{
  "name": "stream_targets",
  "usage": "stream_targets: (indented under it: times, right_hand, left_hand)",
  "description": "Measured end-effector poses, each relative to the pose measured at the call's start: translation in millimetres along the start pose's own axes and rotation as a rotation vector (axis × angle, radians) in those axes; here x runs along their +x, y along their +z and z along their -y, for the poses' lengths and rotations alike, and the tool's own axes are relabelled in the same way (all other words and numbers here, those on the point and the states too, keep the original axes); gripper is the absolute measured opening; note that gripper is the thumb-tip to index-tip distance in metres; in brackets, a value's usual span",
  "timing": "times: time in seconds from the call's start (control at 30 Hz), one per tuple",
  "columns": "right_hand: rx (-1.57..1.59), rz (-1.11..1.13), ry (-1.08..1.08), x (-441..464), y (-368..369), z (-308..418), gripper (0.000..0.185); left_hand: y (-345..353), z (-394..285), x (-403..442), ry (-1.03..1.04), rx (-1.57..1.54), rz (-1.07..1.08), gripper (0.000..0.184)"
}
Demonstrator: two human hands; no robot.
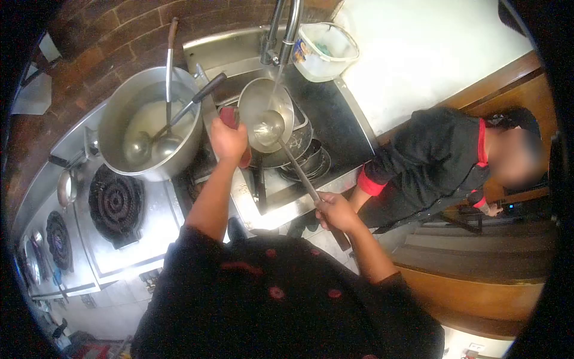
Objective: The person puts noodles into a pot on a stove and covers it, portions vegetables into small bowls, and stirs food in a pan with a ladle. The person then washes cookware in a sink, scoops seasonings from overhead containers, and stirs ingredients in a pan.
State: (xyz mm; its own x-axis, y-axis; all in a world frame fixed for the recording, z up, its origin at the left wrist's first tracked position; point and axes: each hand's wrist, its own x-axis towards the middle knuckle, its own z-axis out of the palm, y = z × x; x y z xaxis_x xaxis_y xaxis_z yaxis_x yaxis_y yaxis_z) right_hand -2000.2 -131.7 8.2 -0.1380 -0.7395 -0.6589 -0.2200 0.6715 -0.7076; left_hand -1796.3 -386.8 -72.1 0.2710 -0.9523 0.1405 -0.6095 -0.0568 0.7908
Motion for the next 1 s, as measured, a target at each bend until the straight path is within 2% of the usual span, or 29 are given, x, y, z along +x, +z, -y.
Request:
stream_targets:
  times: [0.03, 0.2, 0.23, 0.27, 0.3, 0.37, 0.4, 0.5, 0.53, 0.6, 0.67, 0.77, 0.8, 0.9, 1.0]
  right_hand:
    - [0.018, 0.001, -0.015, 1.8, 2.5, 3.7, 0.029]
    - [-0.333, -0.21, -0.092, 19.4, -20.1, -6.7, 0.026]
    - [-0.299, -0.208, -0.096, 26.9, -20.3, -6.0, 0.025]
    - [-0.26, -0.206, -0.099, 33.9, -18.9, -4.2, 0.025]
    - [-0.219, -0.208, -0.102, 40.8, -17.5, -3.0, 0.024]
    - [-0.377, -0.204, -0.248, 66.9, -3.7, -7.9, 0.021]
    - [-0.46, -0.204, -0.322, 74.7, -0.5, -7.7, 0.02]
    - [-0.251, -0.06, -0.118, 28.8, 5.9, 28.4, 0.026]
    - [-0.295, -0.044, -0.085, 20.0, -1.3, 26.8, 0.026]
    - [-0.445, -0.117, -0.118, 8.7, -15.1, 18.9, 0.027]
    - [-0.647, -0.216, -0.23, 15.2, -21.5, 8.7, 0.029]
    - [-0.632, -0.337, -0.406, 51.8, -11.6, -8.2, 0.033]
    - [-0.616, -0.292, -0.375, 49.5, -10.6, -3.6, 0.034]
    - [-0.585, -0.174, -0.309, 26.6, -3.4, 3.9, 0.037]
    - [-0.627, -0.164, -0.316, 4.4, -10.9, -1.1, 0.041]
  left_hand:
    - [-4.1, -1.6, 3.4, -0.004, 0.008, 0.012, 0.055]
    - [-19.9, 2.7, 15.3, -0.121, -0.007, 0.093, 0.059]
    - [-20.1, 11.1, 17.1, -0.129, -0.029, 0.102, 0.06]
    - [-12.8, 23.1, 21.6, -0.18, 0.034, 0.188, 0.07]
    - [-13.0, 24.1, 19.8, -0.192, 0.029, 0.196, 0.068]
    - [-9.8, 20.2, 15.2, -0.207, 0.007, 0.217, 0.064]
    - [5.5, 34.5, 25.2, -0.334, 0.118, 0.399, 0.07]
    - [28.8, 48.1, 29.4, -0.327, 0.034, 0.364, 0.067]
    - [30.4, 49.9, 33.0, -0.323, -0.015, 0.416, 0.063]
    - [31.5, 52.2, 37.2, -0.322, -0.116, 0.52, 0.057]
    - [29.5, 51.2, 35.8, -0.253, -0.136, 0.493, 0.05]
    - [31.0, 45.9, 36.5, -0.083, -0.138, 0.486, 0.046]
    - [26.6, 42.0, 36.3, -0.022, -0.133, 0.482, 0.046]
    - [14.4, 29.9, 35.9, -0.009, -0.063, 0.543, 0.051]
    - [41.8, 51.5, 50.7, -0.044, 0.145, 0.57, 0.054]
